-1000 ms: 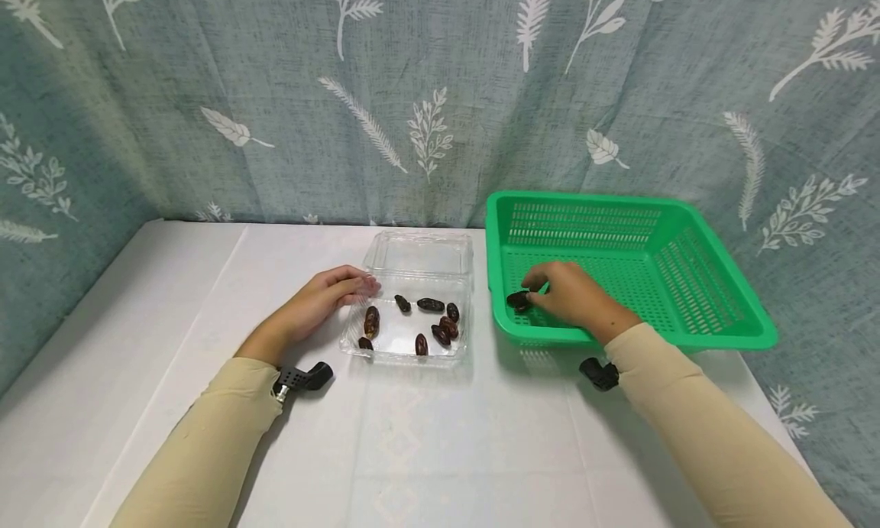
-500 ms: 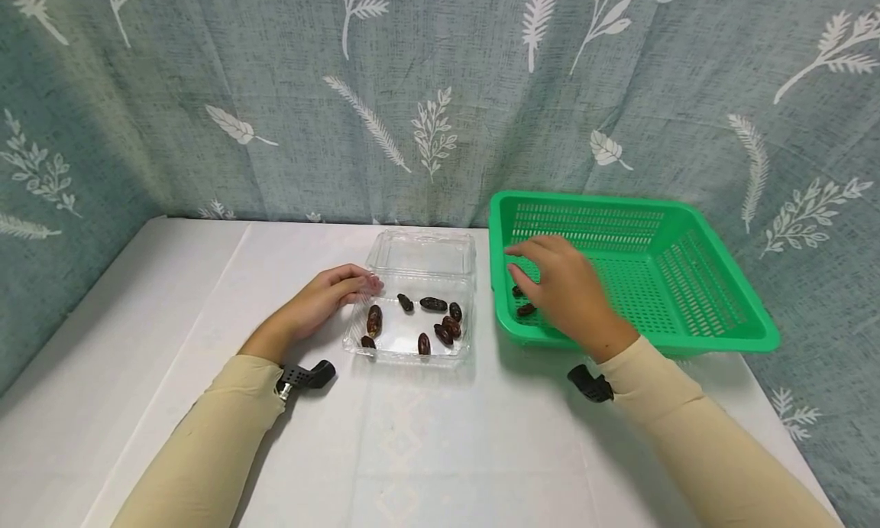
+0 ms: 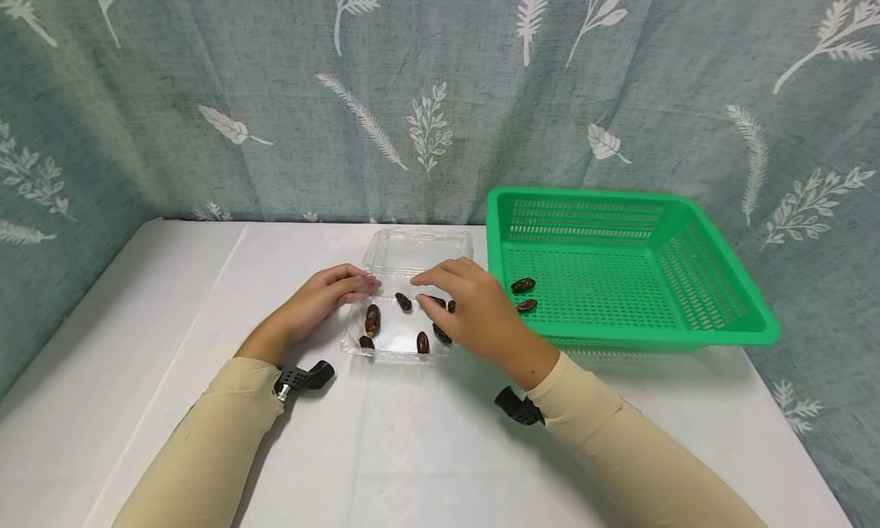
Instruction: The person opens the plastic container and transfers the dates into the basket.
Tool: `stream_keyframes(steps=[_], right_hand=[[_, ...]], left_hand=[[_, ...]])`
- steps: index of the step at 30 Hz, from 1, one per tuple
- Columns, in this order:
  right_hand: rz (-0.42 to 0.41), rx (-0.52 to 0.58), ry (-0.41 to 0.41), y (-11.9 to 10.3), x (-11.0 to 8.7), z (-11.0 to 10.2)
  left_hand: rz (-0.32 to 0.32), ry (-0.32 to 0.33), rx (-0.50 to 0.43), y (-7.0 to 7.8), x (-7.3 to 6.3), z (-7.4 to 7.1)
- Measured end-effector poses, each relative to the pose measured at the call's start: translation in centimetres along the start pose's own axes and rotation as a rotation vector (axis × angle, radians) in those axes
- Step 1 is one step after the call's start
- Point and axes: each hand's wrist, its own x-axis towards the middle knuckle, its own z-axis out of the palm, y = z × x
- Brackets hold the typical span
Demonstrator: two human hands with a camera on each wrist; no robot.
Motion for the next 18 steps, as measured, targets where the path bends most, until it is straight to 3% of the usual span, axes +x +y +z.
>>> stream_keyframes(steps=[3, 10, 18], right_hand=[[0.043, 0.023, -0.056, -0.2, 0.3, 1.2], [0.257, 0.141, -0.245, 0.3, 0.8, 3.8], [0.288, 0.158, -0.383, 0.3, 2.1, 6.0]], left_hand=[[-0.001, -0.004, 0.003, 0.1, 0.1, 0.0], [-0.011, -0.010, -0.013, 0.6, 0.0, 0.2], [0.002, 0.001, -0.001, 0.3, 0.1, 0.1]])
